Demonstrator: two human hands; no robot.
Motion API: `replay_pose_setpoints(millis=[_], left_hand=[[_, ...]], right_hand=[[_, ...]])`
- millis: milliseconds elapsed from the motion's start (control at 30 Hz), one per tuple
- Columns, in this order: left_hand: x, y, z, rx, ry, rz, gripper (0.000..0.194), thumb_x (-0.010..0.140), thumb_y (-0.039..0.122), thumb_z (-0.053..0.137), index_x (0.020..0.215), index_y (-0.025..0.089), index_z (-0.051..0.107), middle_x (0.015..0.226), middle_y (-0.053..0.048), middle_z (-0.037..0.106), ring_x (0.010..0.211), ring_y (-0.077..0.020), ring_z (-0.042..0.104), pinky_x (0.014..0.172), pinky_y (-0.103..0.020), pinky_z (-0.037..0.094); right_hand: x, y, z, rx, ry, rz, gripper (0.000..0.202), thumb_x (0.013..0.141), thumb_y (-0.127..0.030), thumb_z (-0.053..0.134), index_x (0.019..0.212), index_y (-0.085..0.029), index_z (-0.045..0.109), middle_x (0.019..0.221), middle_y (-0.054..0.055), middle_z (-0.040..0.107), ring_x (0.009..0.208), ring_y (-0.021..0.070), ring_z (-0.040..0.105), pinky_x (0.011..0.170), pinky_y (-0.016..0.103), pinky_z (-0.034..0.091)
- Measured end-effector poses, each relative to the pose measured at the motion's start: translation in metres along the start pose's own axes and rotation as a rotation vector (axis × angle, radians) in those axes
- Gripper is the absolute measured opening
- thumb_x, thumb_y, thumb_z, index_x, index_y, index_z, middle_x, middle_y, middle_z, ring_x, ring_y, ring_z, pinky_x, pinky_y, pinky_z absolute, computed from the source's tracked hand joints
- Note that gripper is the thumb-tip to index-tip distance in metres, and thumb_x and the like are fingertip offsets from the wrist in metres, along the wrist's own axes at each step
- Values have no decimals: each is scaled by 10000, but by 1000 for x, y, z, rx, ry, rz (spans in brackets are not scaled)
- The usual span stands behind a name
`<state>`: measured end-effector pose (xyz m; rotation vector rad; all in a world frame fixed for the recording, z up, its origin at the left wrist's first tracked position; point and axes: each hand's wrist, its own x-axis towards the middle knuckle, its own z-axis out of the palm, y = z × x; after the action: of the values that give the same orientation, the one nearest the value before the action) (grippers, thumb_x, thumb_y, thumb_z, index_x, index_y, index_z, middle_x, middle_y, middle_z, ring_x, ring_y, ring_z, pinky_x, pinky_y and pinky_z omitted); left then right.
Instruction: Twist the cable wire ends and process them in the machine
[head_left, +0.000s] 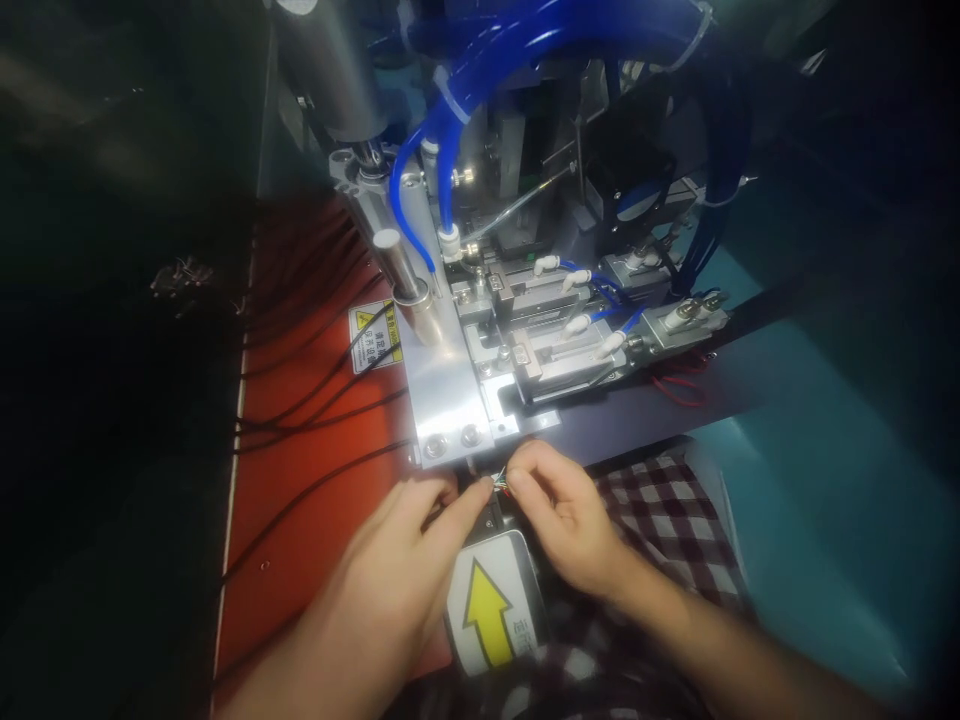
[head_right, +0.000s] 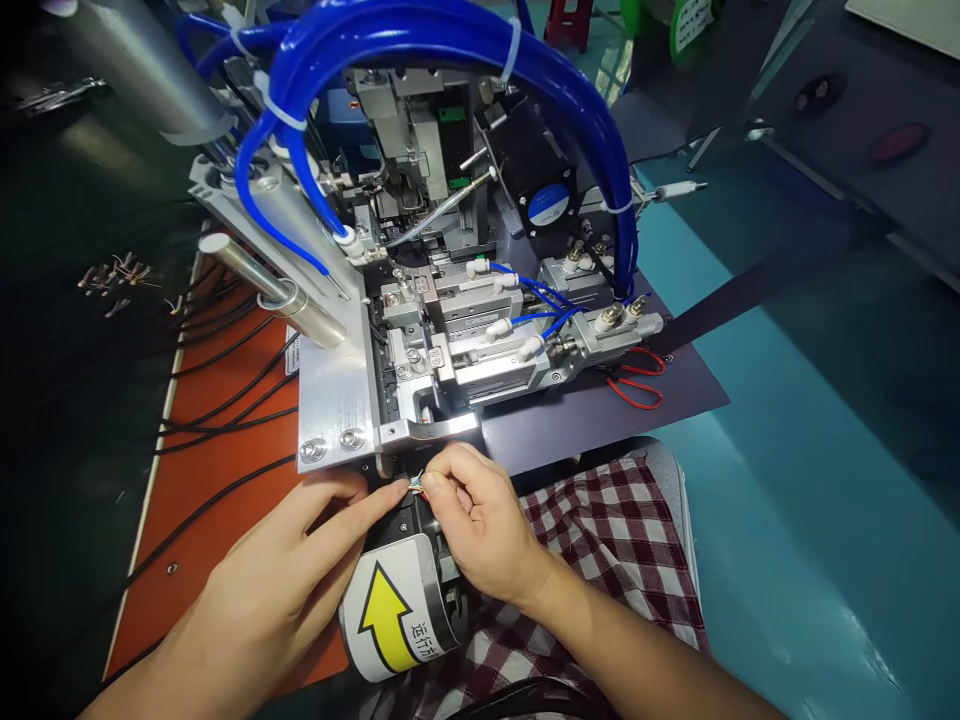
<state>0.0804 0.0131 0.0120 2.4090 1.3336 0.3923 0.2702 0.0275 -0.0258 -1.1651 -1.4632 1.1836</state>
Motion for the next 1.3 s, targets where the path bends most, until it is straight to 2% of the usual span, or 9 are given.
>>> replay_pose_setpoints(millis=[133,400,633,967,1167,1300], left_hand=[[1,1,-1,-15,-6,-11,513,835,83,410,1303,264,514,1046,-71,546,846,-176,601,696,-242,533],[1,0,-1,-24,-18,4,508,837,100,405,1310,258,503,1048,-79,533,863,-182,590,703,-246,526],[3,3,-2,-33,-4,-40,416,878,136,386,1236,259,559,1003,-67,537,826,-163,591,685,-227,522],[4,2,0,-16,47,15,398,908,145,373,1246,254,553,990,-59,532,814,-152,585,667,-215,503],[5,4,-2,44,26,24,396,925,115,368,1264,234,535,993,-58,529,834,-142,572,683,-204,493],[6,2,-3,71,30,69,396,917,102,369,1242,220,562,986,-70,530,823,-150,562,665,-212,488]], right_hand=[[0,0,-2,-84,-16,-91,193,917,-166,437,734,-202,487,702,-1,457,645,148,458,591,290,389],[2,0,-5,-149,-24,-152,190,908,-131,436,740,-202,485,699,3,461,640,148,462,581,291,389],[4,2,-8,-191,-55,-237,179,896,-114,445,748,-206,482,693,3,466,632,149,461,582,296,389],[0,1,-2,-77,1,-57,210,907,-160,455,701,-196,463,677,-14,450,614,131,437,573,273,367],[0,-7,2,88,26,150,225,904,-219,468,680,-195,451,647,-29,428,595,119,410,550,249,365],[4,-7,1,177,13,208,221,898,-234,475,682,-195,455,638,-35,424,592,112,410,554,231,379]])
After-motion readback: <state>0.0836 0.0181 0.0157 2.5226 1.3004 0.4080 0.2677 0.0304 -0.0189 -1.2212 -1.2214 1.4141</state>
